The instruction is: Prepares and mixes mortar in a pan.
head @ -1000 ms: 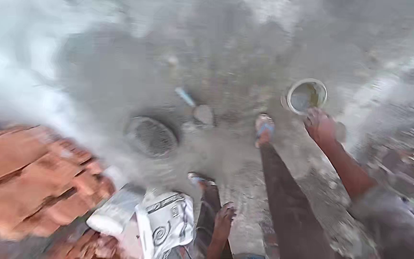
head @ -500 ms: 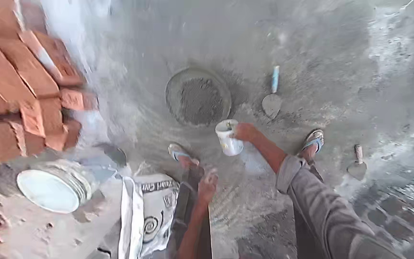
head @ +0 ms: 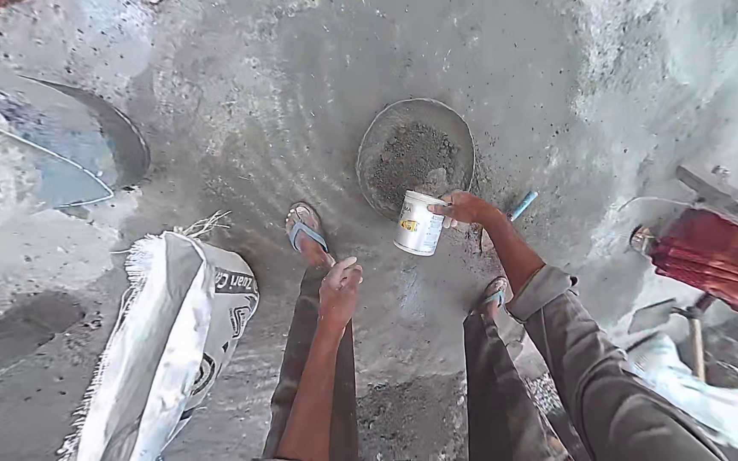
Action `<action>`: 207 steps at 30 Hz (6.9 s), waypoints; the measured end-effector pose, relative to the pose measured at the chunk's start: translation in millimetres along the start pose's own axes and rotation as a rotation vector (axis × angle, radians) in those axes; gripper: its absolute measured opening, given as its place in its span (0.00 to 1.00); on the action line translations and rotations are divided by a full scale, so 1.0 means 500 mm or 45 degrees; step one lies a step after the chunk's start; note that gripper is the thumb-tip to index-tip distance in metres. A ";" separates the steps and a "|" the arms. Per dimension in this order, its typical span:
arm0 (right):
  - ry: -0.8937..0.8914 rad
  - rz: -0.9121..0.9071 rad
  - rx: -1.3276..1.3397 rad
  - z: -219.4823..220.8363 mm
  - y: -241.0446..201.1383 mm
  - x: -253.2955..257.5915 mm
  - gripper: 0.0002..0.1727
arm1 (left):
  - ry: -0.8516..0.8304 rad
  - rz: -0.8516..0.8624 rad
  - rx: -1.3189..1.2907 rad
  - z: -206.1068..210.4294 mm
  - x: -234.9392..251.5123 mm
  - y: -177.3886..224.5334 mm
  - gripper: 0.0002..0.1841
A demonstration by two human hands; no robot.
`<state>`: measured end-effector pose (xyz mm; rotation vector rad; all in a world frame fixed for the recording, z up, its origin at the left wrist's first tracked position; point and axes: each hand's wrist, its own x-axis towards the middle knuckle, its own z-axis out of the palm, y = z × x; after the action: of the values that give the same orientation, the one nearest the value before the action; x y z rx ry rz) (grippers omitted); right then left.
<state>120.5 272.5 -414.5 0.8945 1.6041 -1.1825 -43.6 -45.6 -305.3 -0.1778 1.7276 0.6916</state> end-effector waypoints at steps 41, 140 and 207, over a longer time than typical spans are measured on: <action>0.427 0.312 -0.810 0.050 0.691 0.012 0.17 | -0.066 -0.175 0.622 0.259 0.011 -0.083 0.21; 0.782 0.185 1.039 0.323 0.022 0.139 0.24 | -0.206 0.123 0.512 0.089 0.025 0.075 0.25; 0.777 0.235 0.708 0.290 -0.026 0.074 0.29 | 0.212 -0.071 -0.415 0.111 0.513 0.009 0.30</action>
<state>133.6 130.7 -462.4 1.8630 1.6143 -1.3201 -71.9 49.3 -548.6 -0.5201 1.7508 0.9357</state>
